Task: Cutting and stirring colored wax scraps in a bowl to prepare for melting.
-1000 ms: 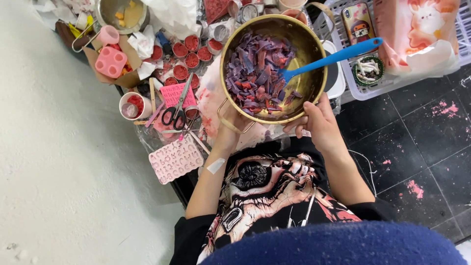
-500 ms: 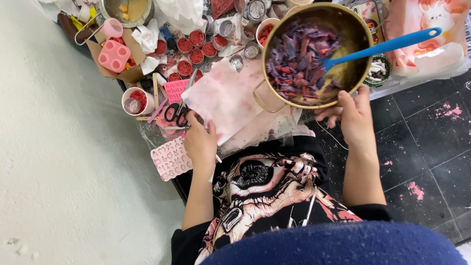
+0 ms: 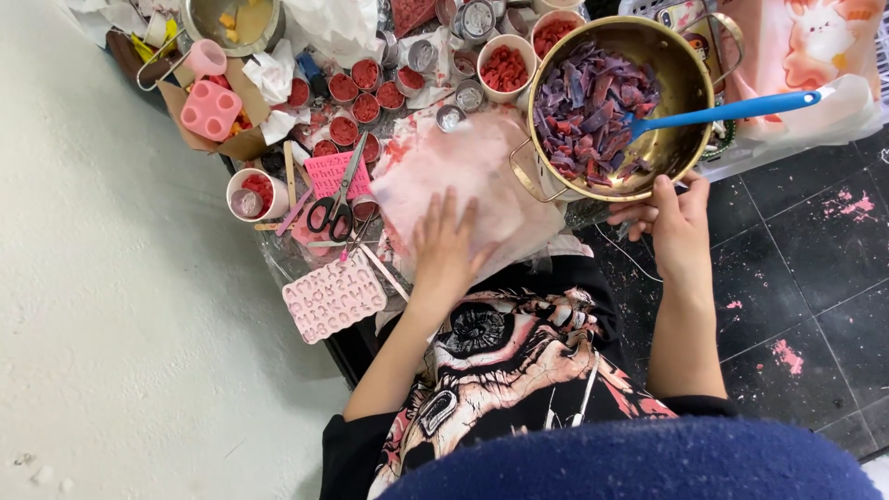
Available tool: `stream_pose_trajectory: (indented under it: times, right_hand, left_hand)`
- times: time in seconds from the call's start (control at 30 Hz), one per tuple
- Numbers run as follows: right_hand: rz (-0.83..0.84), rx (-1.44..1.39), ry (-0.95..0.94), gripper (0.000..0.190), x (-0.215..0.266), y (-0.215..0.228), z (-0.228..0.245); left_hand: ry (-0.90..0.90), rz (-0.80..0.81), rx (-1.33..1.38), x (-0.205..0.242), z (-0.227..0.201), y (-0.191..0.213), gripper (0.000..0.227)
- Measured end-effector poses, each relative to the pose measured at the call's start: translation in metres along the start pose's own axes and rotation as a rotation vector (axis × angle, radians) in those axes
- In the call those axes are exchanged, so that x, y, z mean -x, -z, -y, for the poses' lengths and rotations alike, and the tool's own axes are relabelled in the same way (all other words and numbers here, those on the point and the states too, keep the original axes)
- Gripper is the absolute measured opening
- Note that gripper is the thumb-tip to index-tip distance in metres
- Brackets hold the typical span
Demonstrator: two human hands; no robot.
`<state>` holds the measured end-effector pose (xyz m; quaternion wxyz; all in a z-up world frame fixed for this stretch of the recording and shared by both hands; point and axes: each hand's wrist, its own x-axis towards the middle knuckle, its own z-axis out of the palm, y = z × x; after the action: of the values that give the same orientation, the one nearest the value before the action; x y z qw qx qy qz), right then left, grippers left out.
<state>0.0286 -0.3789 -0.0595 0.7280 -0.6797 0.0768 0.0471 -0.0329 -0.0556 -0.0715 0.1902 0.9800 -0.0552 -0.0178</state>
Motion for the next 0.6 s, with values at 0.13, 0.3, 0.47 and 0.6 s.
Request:
stream_pose_trajectory:
  times: [0.13, 0.3, 0.47, 0.6]
  right_hand:
    - [-0.023, 0.033, 0.026, 0.029, 0.002, -0.003, 0.008]
    - [-0.186, 0.027, 0.120, 0.037, 0.007, -0.004, -0.007]
    - [-0.205, 0.082, 0.304, 0.037, 0.009, 0.002, -0.038]
    - [-0.381, 0.528, 0.440, 0.029, 0.028, -0.034, 0.012]
  left_hand:
    - [-0.044, 0.019, 0.060, -0.006, -0.023, 0.009, 0.081]
    - [0.027, 0.178, 0.112, -0.015, -0.035, 0.014, 0.113]
    - [-0.036, 0.122, 0.076, -0.018, -0.004, 0.003, 0.105]
    - [0.014, 0.225, 0.068, -0.019, -0.005, 0.031, 0.108]
